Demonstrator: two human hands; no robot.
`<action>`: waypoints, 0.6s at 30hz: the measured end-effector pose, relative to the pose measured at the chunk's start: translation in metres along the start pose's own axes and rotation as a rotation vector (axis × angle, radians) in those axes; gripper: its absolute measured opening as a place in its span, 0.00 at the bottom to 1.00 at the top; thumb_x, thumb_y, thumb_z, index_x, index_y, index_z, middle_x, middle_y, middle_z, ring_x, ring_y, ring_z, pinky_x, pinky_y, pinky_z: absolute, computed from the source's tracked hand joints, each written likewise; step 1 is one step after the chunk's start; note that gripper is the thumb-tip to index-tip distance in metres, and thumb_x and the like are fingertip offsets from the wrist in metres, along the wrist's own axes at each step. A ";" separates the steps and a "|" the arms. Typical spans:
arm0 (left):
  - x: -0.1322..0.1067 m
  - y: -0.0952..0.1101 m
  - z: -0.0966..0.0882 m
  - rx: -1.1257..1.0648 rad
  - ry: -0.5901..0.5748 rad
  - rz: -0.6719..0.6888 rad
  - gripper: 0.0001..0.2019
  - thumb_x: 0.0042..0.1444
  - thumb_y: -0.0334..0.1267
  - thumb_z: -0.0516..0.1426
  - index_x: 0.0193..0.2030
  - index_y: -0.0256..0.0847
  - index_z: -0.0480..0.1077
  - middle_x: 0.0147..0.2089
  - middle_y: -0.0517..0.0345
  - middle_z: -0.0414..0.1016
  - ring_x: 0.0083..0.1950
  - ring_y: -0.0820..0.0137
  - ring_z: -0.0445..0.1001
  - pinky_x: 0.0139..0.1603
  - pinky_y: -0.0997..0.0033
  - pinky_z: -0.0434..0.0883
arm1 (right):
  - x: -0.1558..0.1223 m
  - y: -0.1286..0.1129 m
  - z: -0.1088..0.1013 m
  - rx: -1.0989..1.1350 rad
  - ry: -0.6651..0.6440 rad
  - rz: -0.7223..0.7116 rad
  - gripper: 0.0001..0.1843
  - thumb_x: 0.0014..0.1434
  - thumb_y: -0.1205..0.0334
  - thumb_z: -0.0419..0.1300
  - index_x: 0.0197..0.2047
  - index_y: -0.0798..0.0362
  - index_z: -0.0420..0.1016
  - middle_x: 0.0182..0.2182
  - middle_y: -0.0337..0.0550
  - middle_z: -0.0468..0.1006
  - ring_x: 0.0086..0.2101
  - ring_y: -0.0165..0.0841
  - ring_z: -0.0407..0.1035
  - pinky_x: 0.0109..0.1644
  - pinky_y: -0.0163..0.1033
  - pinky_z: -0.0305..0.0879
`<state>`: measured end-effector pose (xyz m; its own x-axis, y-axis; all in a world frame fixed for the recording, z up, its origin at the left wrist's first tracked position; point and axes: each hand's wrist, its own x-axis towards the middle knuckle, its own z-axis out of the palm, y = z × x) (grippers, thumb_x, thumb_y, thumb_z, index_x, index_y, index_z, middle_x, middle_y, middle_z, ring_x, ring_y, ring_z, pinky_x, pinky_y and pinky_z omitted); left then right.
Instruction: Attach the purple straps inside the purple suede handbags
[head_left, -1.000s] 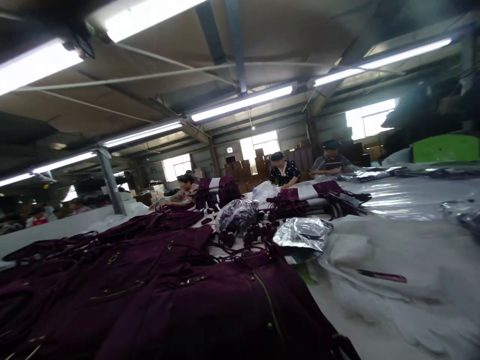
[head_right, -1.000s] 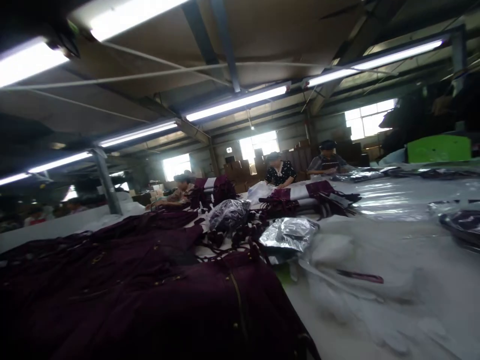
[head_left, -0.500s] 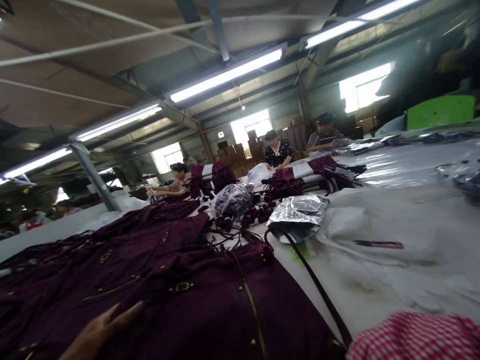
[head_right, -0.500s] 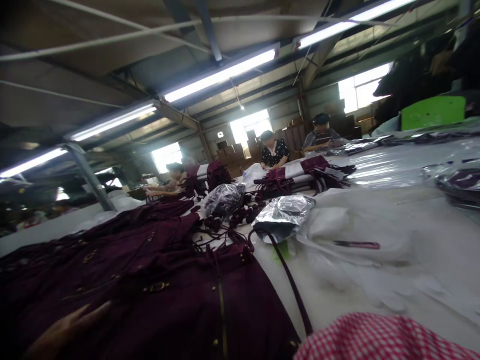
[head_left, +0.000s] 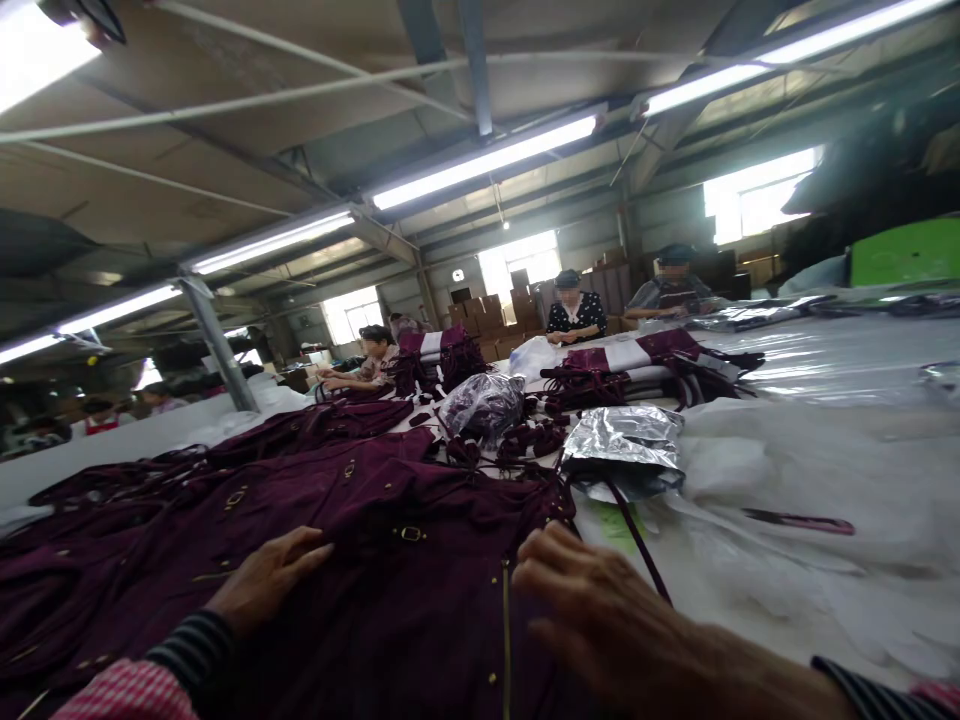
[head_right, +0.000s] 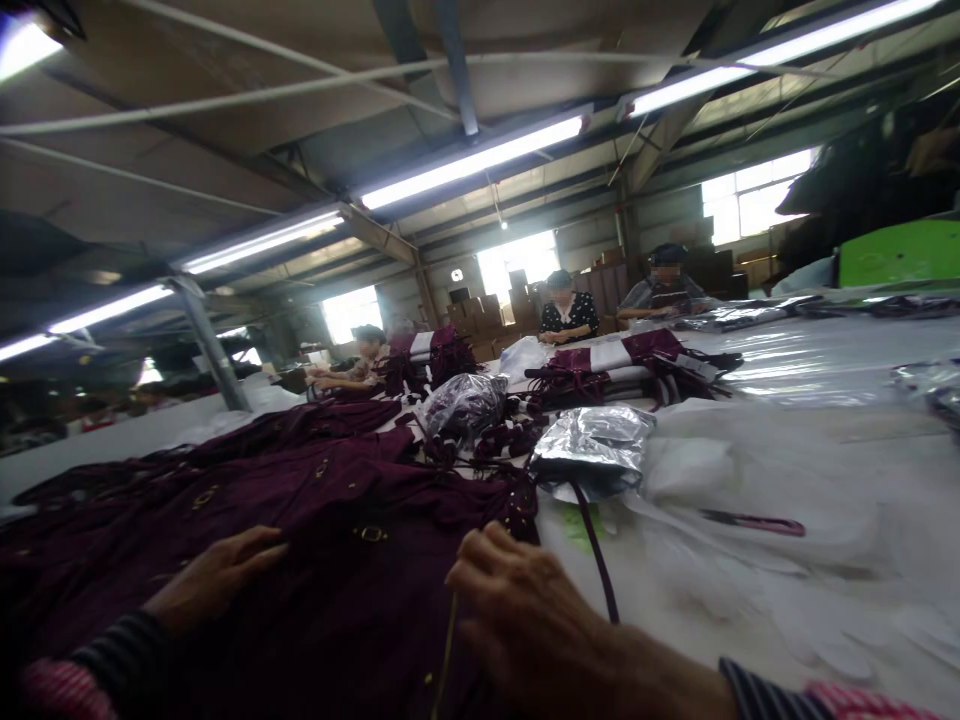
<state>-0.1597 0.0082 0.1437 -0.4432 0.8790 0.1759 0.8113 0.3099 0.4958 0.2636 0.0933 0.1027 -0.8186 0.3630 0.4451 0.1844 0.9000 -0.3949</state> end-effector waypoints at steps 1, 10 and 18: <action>-0.003 -0.005 0.006 0.018 -0.003 0.004 0.32 0.44 0.66 0.60 0.45 0.41 0.77 0.41 0.54 0.83 0.46 0.54 0.80 0.46 0.63 0.74 | -0.001 0.022 -0.004 -0.053 0.030 0.147 0.06 0.61 0.68 0.60 0.42 0.50 0.71 0.47 0.46 0.75 0.50 0.41 0.68 0.53 0.45 0.66; -0.007 -0.002 0.009 -0.083 -0.083 -0.106 0.31 0.43 0.64 0.64 0.45 0.40 0.74 0.43 0.50 0.83 0.47 0.51 0.80 0.48 0.60 0.74 | -0.001 0.110 0.029 0.551 0.131 0.620 0.21 0.56 0.55 0.62 0.51 0.53 0.68 0.33 0.40 0.75 0.33 0.34 0.70 0.32 0.37 0.64; -0.010 -0.002 0.014 -0.037 0.027 -0.096 0.27 0.41 0.60 0.65 0.41 0.41 0.75 0.40 0.52 0.83 0.45 0.53 0.81 0.48 0.59 0.73 | 0.012 0.048 0.001 0.930 0.264 0.660 0.28 0.50 0.56 0.65 0.54 0.52 0.65 0.25 0.30 0.68 0.18 0.24 0.58 0.17 0.30 0.52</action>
<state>-0.1515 0.0036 0.1294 -0.5289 0.8356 0.1486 0.7500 0.3783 0.5425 0.2622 0.1404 0.0877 -0.5541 0.8313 0.0441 -0.0270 0.0350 -0.9990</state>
